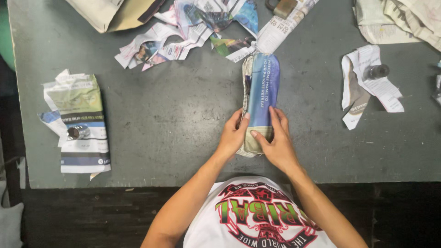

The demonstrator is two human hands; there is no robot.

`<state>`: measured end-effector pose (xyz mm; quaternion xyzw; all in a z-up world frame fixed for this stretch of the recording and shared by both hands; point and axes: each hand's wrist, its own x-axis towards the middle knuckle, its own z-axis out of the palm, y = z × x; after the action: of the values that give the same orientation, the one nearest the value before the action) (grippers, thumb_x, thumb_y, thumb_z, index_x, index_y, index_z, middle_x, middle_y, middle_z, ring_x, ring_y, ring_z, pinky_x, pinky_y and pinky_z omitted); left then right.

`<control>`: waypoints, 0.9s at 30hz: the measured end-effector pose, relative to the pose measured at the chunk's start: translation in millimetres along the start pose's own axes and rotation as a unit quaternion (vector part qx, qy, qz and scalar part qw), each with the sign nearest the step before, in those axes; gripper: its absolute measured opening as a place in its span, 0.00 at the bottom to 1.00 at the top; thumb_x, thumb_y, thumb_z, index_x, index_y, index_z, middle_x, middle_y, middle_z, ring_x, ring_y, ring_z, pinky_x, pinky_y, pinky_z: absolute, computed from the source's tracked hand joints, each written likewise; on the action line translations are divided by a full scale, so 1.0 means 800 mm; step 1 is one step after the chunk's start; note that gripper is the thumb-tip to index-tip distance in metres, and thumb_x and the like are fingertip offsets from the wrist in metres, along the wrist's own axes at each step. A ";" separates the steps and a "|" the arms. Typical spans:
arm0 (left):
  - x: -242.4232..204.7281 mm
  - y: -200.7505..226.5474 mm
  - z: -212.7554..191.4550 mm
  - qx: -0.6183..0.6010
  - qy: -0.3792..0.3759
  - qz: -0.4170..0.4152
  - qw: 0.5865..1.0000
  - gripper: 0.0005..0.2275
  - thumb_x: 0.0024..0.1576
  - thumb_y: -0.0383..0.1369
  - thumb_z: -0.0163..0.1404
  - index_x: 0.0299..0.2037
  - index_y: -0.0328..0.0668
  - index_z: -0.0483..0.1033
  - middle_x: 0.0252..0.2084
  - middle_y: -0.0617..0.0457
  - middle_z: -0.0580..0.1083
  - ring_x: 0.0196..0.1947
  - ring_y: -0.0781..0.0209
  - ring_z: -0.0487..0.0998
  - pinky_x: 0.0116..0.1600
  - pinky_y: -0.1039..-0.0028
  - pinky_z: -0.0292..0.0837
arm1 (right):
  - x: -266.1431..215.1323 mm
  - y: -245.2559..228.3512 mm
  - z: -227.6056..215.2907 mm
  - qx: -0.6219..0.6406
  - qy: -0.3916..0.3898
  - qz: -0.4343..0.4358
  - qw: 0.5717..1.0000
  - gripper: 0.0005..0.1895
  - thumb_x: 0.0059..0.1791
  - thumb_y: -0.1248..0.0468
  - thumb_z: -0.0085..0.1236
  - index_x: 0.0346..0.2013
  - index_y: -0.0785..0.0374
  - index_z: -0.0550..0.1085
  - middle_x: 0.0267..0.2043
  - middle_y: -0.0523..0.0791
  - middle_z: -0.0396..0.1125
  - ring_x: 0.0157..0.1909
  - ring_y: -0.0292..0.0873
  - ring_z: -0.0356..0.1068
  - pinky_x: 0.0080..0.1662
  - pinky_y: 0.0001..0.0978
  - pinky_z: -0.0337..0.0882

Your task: The person wraps a small cylindrical object with newspaper, folds the paper around it, and secures it with a padlock. They then handle additional newspaper pieces, folding and arranging them on the table.

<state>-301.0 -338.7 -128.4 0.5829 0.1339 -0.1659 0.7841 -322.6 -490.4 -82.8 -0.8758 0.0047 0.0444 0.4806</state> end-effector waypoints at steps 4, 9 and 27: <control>-0.008 -0.009 -0.008 -0.011 0.001 -0.001 1.000 0.20 0.66 0.36 0.46 0.64 0.30 0.69 0.52 0.48 0.78 0.51 0.66 0.77 0.55 0.76 0.72 | -0.003 -0.011 0.002 -0.010 -0.025 -0.039 0.999 0.56 0.44 0.60 0.70 0.75 0.72 0.44 0.75 0.62 0.44 0.77 0.59 0.46 0.71 0.45 0.53; -0.023 -0.021 -0.016 0.001 -0.044 0.038 0.998 0.15 0.69 0.34 0.46 0.60 0.30 0.73 0.46 0.50 0.78 0.41 0.69 0.75 0.47 0.76 0.72 | -0.013 0.001 -0.011 0.121 -0.091 0.021 0.988 0.55 0.45 0.68 0.62 0.76 0.67 0.37 0.77 0.58 0.43 0.75 0.55 0.48 0.68 0.42 0.54; -0.093 0.052 -0.194 0.226 0.247 0.046 0.941 0.14 0.65 0.31 0.47 0.57 0.30 0.73 0.42 0.49 0.80 0.39 0.67 0.78 0.45 0.76 0.73 | -0.047 0.064 -0.045 0.005 0.084 0.093 0.992 0.37 0.49 0.73 0.58 0.72 0.62 0.59 0.59 0.53 0.63 0.57 0.47 0.67 0.54 0.37 0.71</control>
<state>-353.7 -171.3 -106.1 0.7730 0.2557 -0.0067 0.5806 -359.7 -549.5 -103.6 -0.8696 0.1266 0.0147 0.4771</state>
